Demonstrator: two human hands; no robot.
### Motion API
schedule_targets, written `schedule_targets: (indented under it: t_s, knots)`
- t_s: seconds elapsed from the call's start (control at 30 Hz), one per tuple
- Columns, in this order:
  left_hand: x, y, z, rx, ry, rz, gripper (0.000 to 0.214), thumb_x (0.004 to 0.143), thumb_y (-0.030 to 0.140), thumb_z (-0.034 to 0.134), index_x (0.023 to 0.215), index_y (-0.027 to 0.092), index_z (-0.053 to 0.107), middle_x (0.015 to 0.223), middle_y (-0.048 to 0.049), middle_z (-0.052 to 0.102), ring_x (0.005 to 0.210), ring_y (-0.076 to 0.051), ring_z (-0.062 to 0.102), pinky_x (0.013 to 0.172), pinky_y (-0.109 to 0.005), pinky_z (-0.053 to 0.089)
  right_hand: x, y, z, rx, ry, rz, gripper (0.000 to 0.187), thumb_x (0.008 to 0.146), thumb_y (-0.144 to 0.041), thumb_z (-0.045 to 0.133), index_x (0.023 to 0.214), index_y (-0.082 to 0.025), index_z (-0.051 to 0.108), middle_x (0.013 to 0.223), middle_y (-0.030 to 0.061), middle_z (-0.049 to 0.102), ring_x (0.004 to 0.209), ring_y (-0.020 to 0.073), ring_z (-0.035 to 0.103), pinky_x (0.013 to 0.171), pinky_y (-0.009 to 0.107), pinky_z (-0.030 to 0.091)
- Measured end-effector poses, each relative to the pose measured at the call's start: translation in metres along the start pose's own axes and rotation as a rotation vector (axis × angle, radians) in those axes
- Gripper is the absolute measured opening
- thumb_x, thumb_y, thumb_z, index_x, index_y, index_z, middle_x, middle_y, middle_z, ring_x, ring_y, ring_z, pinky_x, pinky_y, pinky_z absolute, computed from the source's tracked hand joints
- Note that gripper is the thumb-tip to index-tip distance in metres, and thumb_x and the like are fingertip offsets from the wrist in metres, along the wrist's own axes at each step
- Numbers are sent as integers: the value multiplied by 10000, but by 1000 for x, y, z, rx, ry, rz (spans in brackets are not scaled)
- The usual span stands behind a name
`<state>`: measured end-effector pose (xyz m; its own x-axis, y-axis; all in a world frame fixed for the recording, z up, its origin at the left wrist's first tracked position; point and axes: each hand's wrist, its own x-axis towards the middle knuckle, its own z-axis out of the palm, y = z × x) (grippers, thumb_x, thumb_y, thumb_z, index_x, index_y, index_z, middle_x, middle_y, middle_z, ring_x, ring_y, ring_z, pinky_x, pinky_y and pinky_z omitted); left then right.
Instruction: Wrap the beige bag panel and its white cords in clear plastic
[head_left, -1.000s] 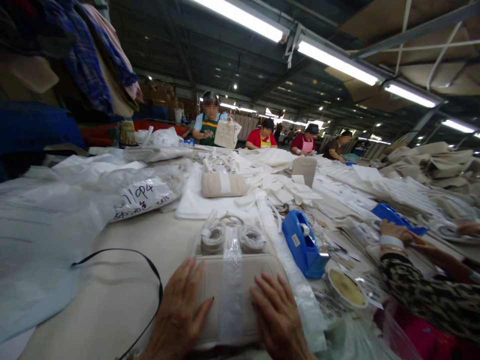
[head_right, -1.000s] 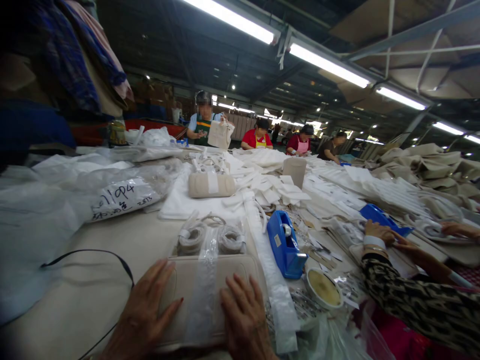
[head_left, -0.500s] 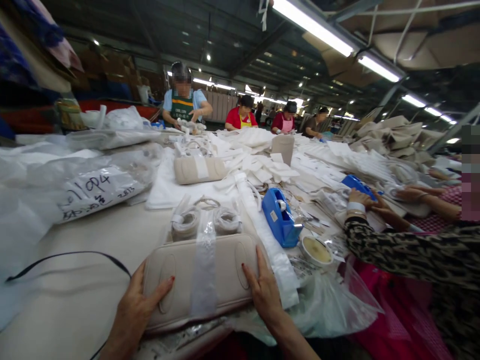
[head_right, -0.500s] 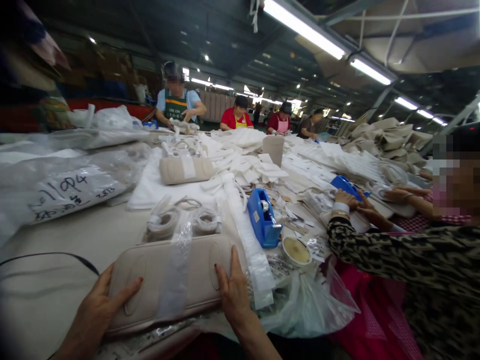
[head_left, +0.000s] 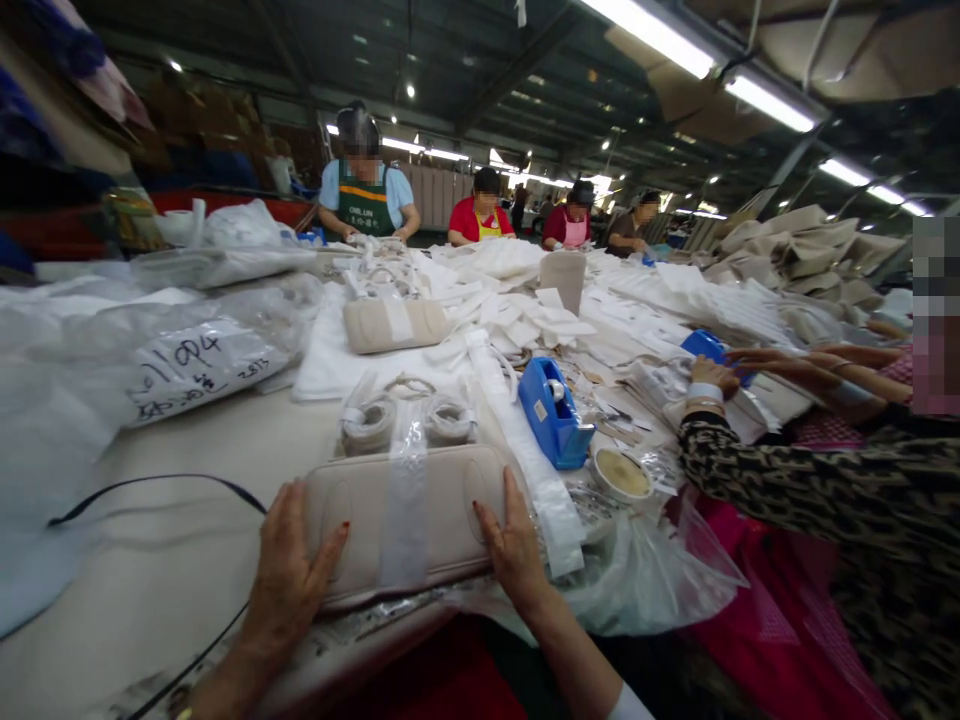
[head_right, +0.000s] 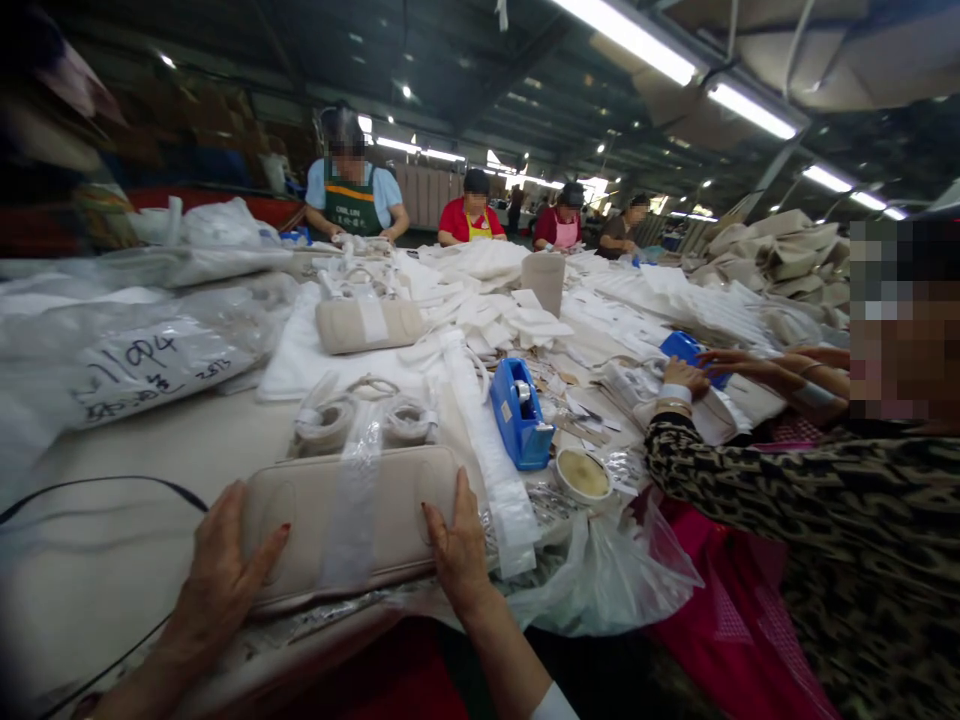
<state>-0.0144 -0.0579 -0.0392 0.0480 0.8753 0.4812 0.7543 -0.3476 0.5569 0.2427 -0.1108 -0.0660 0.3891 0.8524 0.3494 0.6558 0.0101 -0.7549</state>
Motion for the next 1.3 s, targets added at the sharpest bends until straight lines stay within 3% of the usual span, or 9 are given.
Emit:
schedule_targets:
  t_s: [0.07, 0.17, 0.3, 0.63, 0.7, 0.83, 1.03, 1.17, 1.3]
  knots:
    - [-7, -2, 1, 171, 23, 378, 609, 913, 417, 396, 1444, 165, 238, 1504, -189, 249, 1405, -336, 185, 1126, -556, 193, -2, 0, -4, -21, 5, -56, 600, 918, -385, 430, 1442, -147, 259, 1413, 173, 426, 1324, 272, 389, 1059, 475, 385]
    - [-12, -1, -4, 321, -62, 584, 624, 901, 429, 446, 1448, 211, 240, 1535, -181, 166, 1416, -351, 121, 1118, -587, 134, -9, -6, -13, -110, -43, -181, 700, 863, -405, 553, 1450, -186, 240, 1493, 176, 280, 1379, 304, 278, 1078, 505, 351]
    - [-11, 2, -10, 345, -117, 575, 681, 879, 492, 454, 1450, 188, 241, 1532, -213, 135, 1401, -402, 131, 1070, -635, 208, -18, -18, -22, -243, -110, -225, 885, 737, -385, 719, 1453, -219, 225, 1532, 185, 142, 1391, 364, 217, 1061, 539, 353]
    - [-14, -1, -8, 367, -190, 605, 766, 827, 435, 570, 1459, 198, 207, 1531, -255, 42, 1369, -487, 137, 980, -671, 330, -21, -22, -20, -330, -102, -230, 905, 732, -389, 716, 1462, -219, 209, 1533, 190, 136, 1366, 399, 255, 1030, 586, 358]
    - [-13, -1, -9, 369, -203, 610, 829, 792, 421, 625, 1462, 202, 189, 1528, -265, 26, 1366, -497, 130, 960, -676, 350, -20, -28, -20, -281, -83, -173, 866, 728, -370, 713, 1447, -220, 255, 1525, 176, 170, 1365, 380, 267, 1040, 568, 357]
    - [-13, -1, -11, 344, -250, 585, 959, 712, 354, 733, 1465, 192, 162, 1528, -265, 6, 1378, -482, 95, 967, -633, 384, -10, -36, -21, -114, -43, -10, 711, 722, -353, 685, 1360, -188, 417, 1382, 158, 432, 1282, 334, 412, 1051, 535, 364]
    - [-13, 0, -11, 304, -231, 571, 1004, 674, 334, 775, 1461, 183, 170, 1525, -271, 16, 1378, -481, 104, 961, -618, 404, 25, -48, -30, 199, -88, 279, 866, 592, -410, 751, 1357, -175, 419, 1359, 111, 503, 1226, 304, 482, 1072, 482, 362]
    - [-12, 0, -12, 287, -188, 578, 961, 691, 348, 759, 1450, 152, 203, 1516, -272, 109, 1371, -488, 124, 950, -628, 409, 44, -60, -35, 473, -224, 511, 973, 540, -366, 760, 1403, -168, 357, 1097, 87, 669, 906, 281, 656, 783, 423, 560]
    - [-10, 4, -16, 273, -169, 596, 834, 762, 345, 686, 1436, 127, 246, 1497, -257, 208, 1363, -495, 147, 965, -640, 384, 57, -70, -38, 541, -245, 588, 1026, 483, -326, 779, 1409, -180, 361, 960, 46, 706, 761, 248, 665, 632, 358, 569]
